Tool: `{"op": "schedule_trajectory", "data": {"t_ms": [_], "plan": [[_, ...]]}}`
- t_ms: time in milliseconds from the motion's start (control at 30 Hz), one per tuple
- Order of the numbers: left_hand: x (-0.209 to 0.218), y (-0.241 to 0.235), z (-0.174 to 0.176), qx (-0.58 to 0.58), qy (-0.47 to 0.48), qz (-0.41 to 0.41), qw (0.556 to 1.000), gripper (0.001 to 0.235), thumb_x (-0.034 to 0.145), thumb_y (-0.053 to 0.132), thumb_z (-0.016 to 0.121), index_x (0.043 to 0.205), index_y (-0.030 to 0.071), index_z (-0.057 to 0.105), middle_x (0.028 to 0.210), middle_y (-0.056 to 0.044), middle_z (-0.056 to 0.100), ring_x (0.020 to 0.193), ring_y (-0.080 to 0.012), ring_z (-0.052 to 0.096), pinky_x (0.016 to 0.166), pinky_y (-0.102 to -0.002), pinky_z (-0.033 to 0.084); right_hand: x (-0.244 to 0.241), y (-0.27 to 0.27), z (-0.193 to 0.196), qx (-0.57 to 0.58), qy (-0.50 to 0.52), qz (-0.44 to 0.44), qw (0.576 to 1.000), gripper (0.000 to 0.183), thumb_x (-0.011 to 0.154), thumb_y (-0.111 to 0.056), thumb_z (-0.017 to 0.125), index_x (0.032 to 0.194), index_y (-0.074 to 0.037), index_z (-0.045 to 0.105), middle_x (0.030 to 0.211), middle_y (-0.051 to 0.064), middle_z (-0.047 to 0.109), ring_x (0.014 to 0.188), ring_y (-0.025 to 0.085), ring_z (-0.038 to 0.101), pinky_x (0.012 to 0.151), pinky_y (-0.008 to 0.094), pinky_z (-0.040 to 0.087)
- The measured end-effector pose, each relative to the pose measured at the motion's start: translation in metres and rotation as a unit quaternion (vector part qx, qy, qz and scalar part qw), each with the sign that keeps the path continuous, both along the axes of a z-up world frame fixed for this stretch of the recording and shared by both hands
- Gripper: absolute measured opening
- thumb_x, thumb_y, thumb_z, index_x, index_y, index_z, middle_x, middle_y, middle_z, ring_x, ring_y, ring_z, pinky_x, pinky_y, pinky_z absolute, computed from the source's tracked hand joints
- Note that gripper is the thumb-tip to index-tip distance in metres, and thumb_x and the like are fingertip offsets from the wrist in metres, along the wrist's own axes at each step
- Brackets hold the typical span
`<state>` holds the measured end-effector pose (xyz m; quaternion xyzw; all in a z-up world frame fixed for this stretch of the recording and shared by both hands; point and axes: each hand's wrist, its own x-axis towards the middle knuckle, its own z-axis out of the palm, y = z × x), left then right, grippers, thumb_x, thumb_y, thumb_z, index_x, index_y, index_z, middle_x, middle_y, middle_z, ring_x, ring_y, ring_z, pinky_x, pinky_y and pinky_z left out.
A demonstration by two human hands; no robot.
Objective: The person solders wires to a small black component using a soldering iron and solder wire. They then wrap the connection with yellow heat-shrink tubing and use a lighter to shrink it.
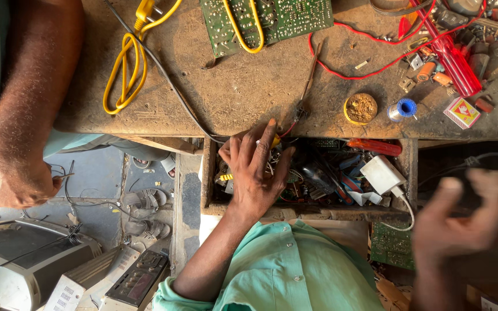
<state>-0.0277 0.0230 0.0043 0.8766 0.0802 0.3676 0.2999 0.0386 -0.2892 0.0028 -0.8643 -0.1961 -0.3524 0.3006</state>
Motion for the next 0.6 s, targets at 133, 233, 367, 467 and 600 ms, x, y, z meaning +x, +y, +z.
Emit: {"op": "schedule_trajectory", "data": {"t_ms": [133, 233, 367, 467, 600], "plan": [[-0.008, 0.001, -0.004, 0.02, 0.034, 0.011, 0.999, 0.067, 0.092, 0.014, 0.08, 0.151, 0.009, 0.048, 0.13, -0.013, 0.061, 0.108, -0.0318, 0.057, 0.096, -0.046, 0.041, -0.018, 0.064, 0.02, -0.039, -0.005, 0.09, 0.995, 0.032, 0.104, 0.0, 0.076, 0.132, 0.005, 0.063, 0.119, 0.017, 0.07, 0.107, 0.032, 0.063, 0.099, 0.043, 0.047], [-0.007, 0.003, -0.007, -0.003, 0.026, -0.005, 1.0, 0.064, 0.096, 0.009, 0.076, 0.153, 0.008, 0.047, 0.131, -0.015, 0.06, 0.11, -0.0331, 0.06, 0.097, -0.046, 0.048, -0.022, 0.102, 0.027, -0.029, 0.027, 0.143, 0.989, 0.038, 0.093, 0.001, 0.084, 0.127, -0.003, 0.067, 0.117, 0.014, 0.071, 0.109, 0.034, 0.065, 0.096, 0.041, 0.05], [-0.006, 0.005, -0.006, -0.009, 0.018, -0.018, 1.0, 0.056, 0.095, 0.004, 0.075, 0.147, 0.008, 0.054, 0.125, -0.016, 0.064, 0.107, -0.0344, 0.062, 0.094, -0.046, 0.052, -0.01, 0.132, 0.035, -0.036, 0.025, 0.189, 0.981, 0.039, 0.093, 0.001, 0.083, 0.129, -0.001, 0.066, 0.119, 0.014, 0.069, 0.108, 0.035, 0.062, 0.098, 0.044, 0.049], [-0.005, 0.007, 0.0, -0.053, -0.008, -0.033, 0.998, 0.049, 0.094, 0.001, 0.075, 0.141, 0.006, 0.059, 0.121, -0.016, 0.067, 0.105, -0.0342, 0.066, 0.092, -0.043, 0.055, 0.006, 0.142, 0.043, -0.055, 0.026, 0.212, 0.975, 0.041, 0.092, 0.001, 0.082, 0.129, -0.001, 0.066, 0.121, 0.013, 0.068, 0.11, 0.035, 0.06, 0.098, 0.047, 0.047], [-0.002, 0.01, 0.006, -0.117, -0.036, -0.037, 0.992, 0.04, 0.094, -0.001, 0.074, 0.132, 0.004, 0.065, 0.117, -0.017, 0.069, 0.102, -0.0322, 0.071, 0.088, -0.037, 0.058, 0.026, 0.154, 0.046, -0.071, 0.042, 0.237, 0.968, 0.045, 0.09, -0.003, 0.084, 0.13, -0.005, 0.066, 0.127, 0.011, 0.067, 0.112, 0.034, 0.059, 0.1, 0.047, 0.046]]}}
